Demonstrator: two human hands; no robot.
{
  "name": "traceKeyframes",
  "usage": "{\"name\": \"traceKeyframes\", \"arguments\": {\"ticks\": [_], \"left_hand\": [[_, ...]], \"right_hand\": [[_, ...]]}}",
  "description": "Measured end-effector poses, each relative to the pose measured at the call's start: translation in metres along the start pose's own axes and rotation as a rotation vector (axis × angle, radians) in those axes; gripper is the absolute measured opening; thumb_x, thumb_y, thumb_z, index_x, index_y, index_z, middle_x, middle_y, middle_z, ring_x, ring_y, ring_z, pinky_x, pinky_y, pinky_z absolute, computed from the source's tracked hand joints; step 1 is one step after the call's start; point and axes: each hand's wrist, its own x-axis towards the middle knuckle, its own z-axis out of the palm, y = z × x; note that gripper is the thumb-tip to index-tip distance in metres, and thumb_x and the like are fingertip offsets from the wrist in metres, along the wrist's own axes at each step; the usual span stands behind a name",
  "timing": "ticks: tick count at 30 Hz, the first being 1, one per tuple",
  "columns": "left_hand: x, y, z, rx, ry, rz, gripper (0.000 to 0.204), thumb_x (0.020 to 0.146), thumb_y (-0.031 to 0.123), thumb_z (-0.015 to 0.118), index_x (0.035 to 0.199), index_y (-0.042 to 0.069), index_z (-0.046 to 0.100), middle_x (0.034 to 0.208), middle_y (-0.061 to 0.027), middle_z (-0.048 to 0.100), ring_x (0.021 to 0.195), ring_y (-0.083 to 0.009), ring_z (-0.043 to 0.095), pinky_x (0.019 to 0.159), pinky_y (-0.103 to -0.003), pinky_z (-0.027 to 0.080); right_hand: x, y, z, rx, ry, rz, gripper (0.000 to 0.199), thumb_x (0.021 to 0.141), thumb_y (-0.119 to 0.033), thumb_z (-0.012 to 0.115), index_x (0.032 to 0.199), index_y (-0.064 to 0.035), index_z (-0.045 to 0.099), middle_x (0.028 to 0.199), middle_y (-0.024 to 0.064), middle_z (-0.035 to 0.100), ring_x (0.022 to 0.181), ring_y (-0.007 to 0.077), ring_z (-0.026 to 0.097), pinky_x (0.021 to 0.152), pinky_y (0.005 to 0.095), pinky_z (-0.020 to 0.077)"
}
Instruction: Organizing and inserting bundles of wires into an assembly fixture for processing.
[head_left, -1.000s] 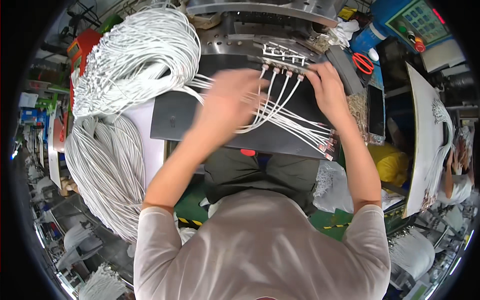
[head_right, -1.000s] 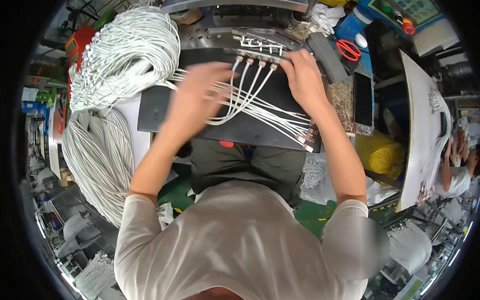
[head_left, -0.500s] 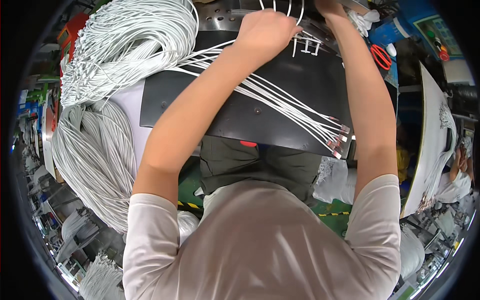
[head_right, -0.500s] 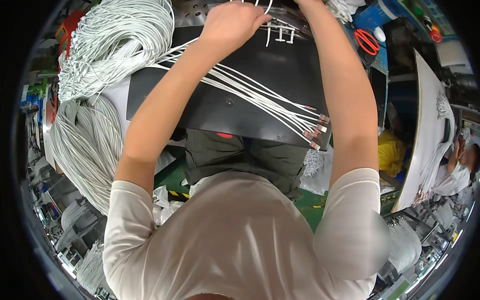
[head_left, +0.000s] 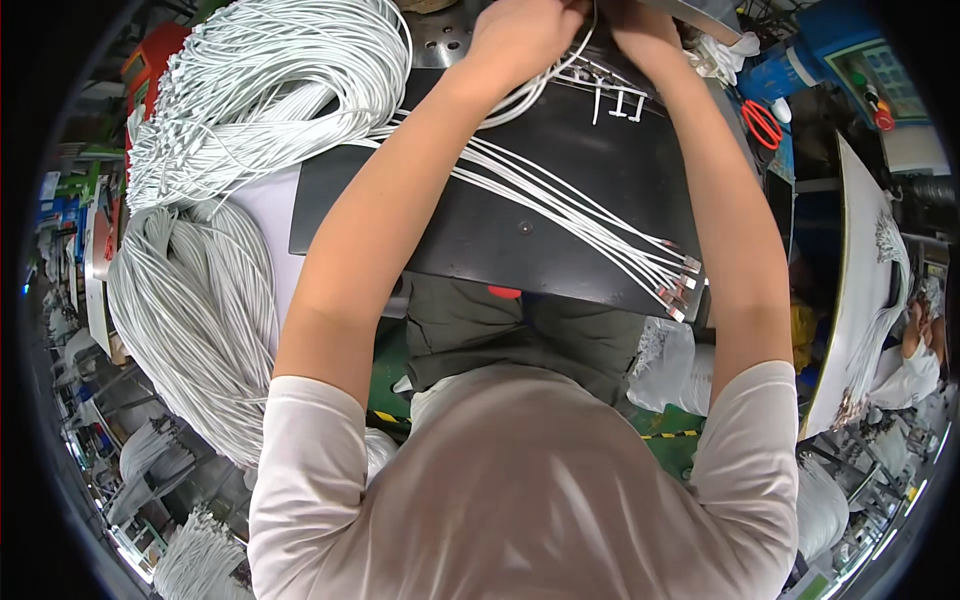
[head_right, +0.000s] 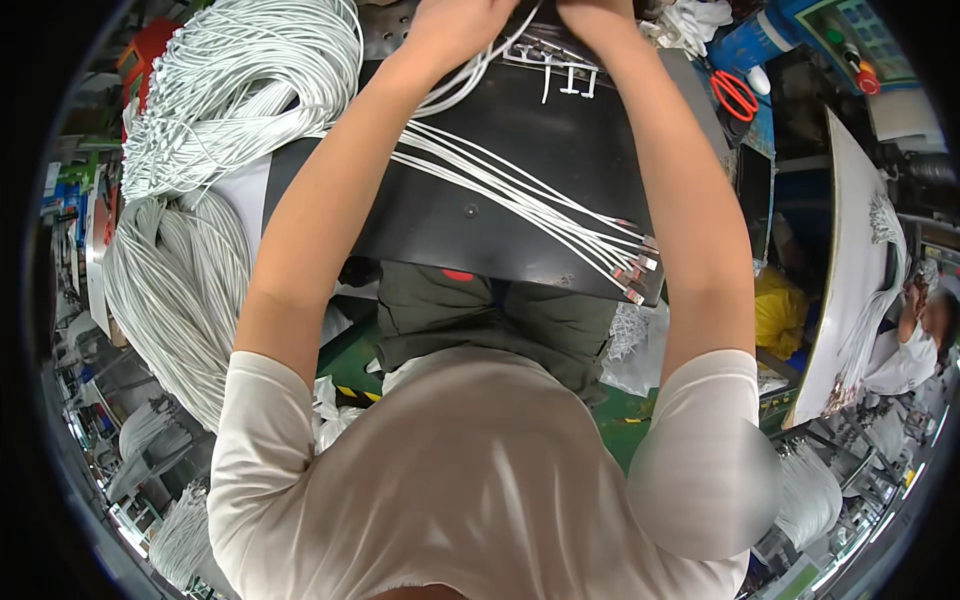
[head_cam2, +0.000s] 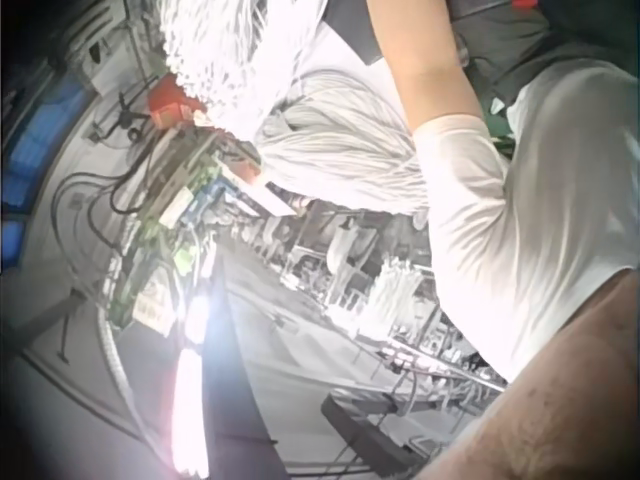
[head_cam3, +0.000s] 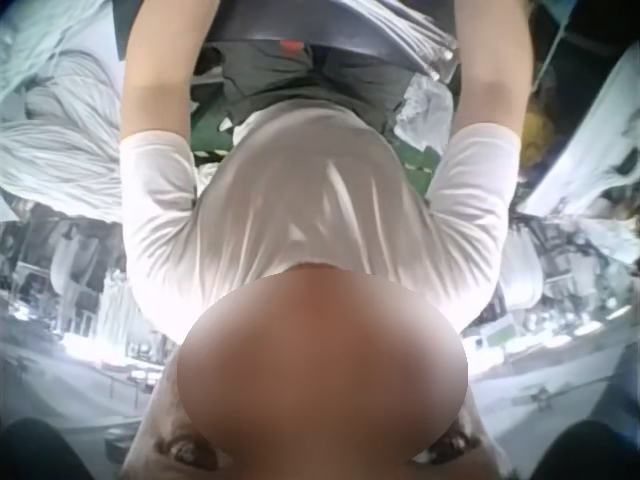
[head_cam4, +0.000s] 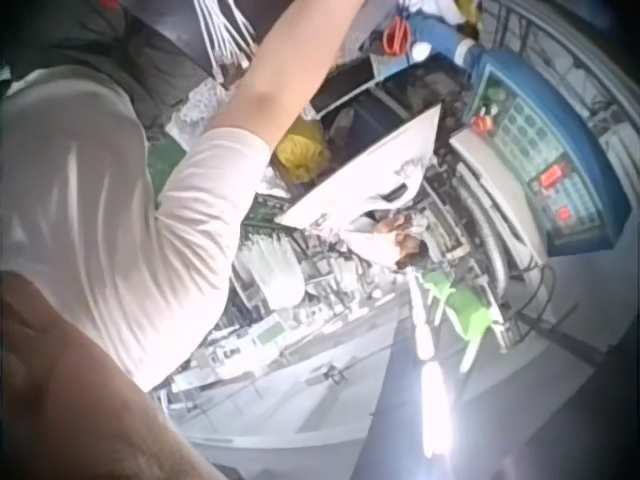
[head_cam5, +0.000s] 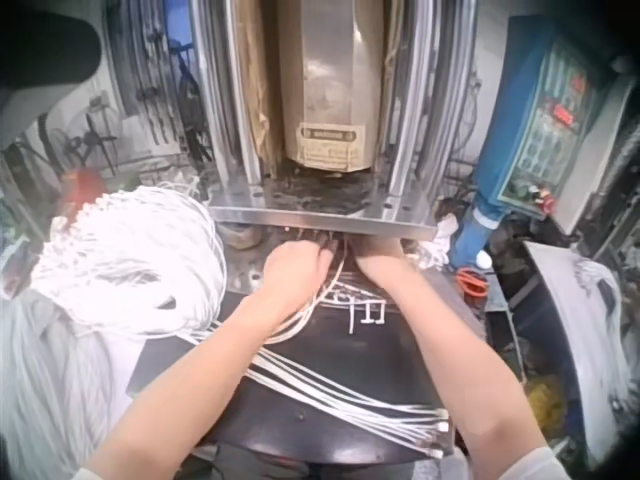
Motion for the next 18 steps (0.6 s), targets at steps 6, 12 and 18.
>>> {"name": "traceKeyframes", "arguments": {"ticks": [6, 12, 18], "left_hand": [[-0.007, -0.032, 0.016, 0.361, -0.261, -0.002, 0.033, 0.092, 0.023, 0.058, 0.112, 0.0, 0.071, 0.1, -0.023, 0.074, 0.097, -0.041, 0.072, 0.092, -0.053, 0.054], [0.004, -0.035, 0.04, 0.375, 0.215, 0.21, 0.04, 0.092, 0.023, 0.056, 0.124, 0.001, 0.067, 0.129, -0.022, 0.066, 0.124, -0.0358, 0.06, 0.112, -0.052, 0.04], [0.008, -0.032, 0.045, 0.414, 0.386, 0.29, 0.041, 0.092, 0.023, 0.055, 0.126, 0.002, 0.066, 0.127, -0.0226, 0.066, 0.119, -0.0356, 0.061, 0.113, -0.052, 0.039]], "right_hand": [[-0.049, -0.087, -0.03, -0.084, 0.146, -0.148, 0.042, 0.099, -0.034, 0.054, 0.12, -0.0007, 0.069, 0.132, 0.023, 0.064, 0.129, 0.0379, 0.055, 0.108, 0.0538, 0.0405], [-0.049, -0.09, -0.039, 0.09, 0.249, -0.106, 0.04, 0.095, -0.031, 0.058, 0.117, -0.0006, 0.07, 0.12, 0.0202, 0.068, 0.118, 0.0379, 0.061, 0.107, 0.0535, 0.0428], [-0.046, -0.07, 0.003, -0.289, 0.144, 0.087, 0.035, 0.089, -0.022, 0.062, 0.116, -0.0014, 0.071, 0.109, 0.0225, 0.071, 0.107, 0.0377, 0.066, 0.096, 0.0507, 0.0499]]}}
